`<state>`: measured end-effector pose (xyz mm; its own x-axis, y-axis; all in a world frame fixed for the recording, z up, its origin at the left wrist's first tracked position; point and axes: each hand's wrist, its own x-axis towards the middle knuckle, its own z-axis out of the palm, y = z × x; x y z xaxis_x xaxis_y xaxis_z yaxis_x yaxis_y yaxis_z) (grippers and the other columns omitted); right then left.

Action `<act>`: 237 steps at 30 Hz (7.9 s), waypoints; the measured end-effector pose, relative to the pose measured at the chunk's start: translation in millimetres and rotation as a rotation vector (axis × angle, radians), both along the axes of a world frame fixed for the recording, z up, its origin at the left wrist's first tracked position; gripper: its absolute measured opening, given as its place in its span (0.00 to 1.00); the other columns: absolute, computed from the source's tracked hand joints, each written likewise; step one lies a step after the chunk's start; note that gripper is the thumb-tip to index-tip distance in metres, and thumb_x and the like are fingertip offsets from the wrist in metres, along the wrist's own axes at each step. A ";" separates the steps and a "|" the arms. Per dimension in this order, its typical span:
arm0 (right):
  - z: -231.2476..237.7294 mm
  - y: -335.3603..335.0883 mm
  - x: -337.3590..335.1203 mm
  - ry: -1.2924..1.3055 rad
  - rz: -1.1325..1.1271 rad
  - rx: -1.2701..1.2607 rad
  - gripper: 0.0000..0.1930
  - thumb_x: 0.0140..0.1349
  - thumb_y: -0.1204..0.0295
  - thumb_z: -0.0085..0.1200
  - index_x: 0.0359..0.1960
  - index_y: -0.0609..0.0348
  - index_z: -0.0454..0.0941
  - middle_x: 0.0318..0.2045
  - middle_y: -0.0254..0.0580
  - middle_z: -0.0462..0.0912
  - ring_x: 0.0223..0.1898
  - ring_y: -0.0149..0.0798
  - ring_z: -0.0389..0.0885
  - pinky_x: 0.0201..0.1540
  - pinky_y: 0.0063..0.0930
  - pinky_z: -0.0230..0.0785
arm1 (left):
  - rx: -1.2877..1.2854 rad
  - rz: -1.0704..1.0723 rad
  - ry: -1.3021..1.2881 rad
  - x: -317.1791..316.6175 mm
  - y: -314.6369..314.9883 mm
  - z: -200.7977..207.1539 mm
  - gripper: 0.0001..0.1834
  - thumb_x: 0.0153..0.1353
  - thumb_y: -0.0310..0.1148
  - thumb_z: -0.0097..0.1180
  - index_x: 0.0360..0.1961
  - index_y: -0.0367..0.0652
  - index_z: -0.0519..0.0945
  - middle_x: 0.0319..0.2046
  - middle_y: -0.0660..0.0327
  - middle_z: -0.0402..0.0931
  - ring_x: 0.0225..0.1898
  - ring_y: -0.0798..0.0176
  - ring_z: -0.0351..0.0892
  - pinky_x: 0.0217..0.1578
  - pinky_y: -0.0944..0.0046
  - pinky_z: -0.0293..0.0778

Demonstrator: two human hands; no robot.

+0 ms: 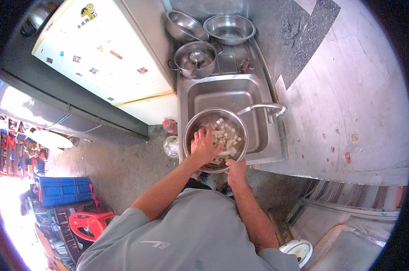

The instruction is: The person rinses a wok in a sink, moves it to a counter, then rinses and sorts through pieces of food in a metal bowl before adding them to a pot of water on a burner and finally washing the empty metal bowl.

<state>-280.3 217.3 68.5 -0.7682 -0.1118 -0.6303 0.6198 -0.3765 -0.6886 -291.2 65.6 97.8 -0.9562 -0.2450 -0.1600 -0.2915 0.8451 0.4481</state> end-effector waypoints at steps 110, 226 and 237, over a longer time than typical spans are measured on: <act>-0.8 46.0 20.7 -0.108 0.015 0.157 0.28 0.40 0.82 0.48 0.51 0.64 0.69 0.38 0.45 0.78 0.30 0.41 0.81 0.21 0.30 0.73 | 0.366 -0.432 0.375 -20.1 -3.5 -84.3 0.26 0.57 0.26 0.49 0.59 0.38 0.66 0.51 0.48 0.66 0.54 0.43 0.66 0.58 0.50 0.63; 34.4 46.9 1.6 -0.039 0.178 0.337 0.30 0.41 0.80 0.48 0.53 0.66 0.67 0.43 0.49 0.78 0.37 0.45 0.82 0.34 0.41 0.80 | 0.647 -0.335 0.369 -23.5 10.8 -94.7 0.27 0.56 0.25 0.51 0.60 0.41 0.66 0.50 0.48 0.67 0.54 0.46 0.65 0.58 0.54 0.62; 31.9 49.4 -5.5 -0.030 0.209 0.373 0.30 0.40 0.81 0.47 0.53 0.67 0.67 0.42 0.50 0.78 0.36 0.46 0.82 0.30 0.39 0.81 | 0.626 -0.330 0.430 -25.3 11.6 -93.8 0.27 0.56 0.25 0.51 0.59 0.40 0.67 0.50 0.48 0.68 0.54 0.46 0.66 0.57 0.54 0.63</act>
<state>-285.8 266.7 100.5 -0.7339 -0.0231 -0.6789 0.6782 0.0312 -0.7342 -316.5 77.1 4.0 -0.9724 0.0721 0.2221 0.2318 0.4141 0.8802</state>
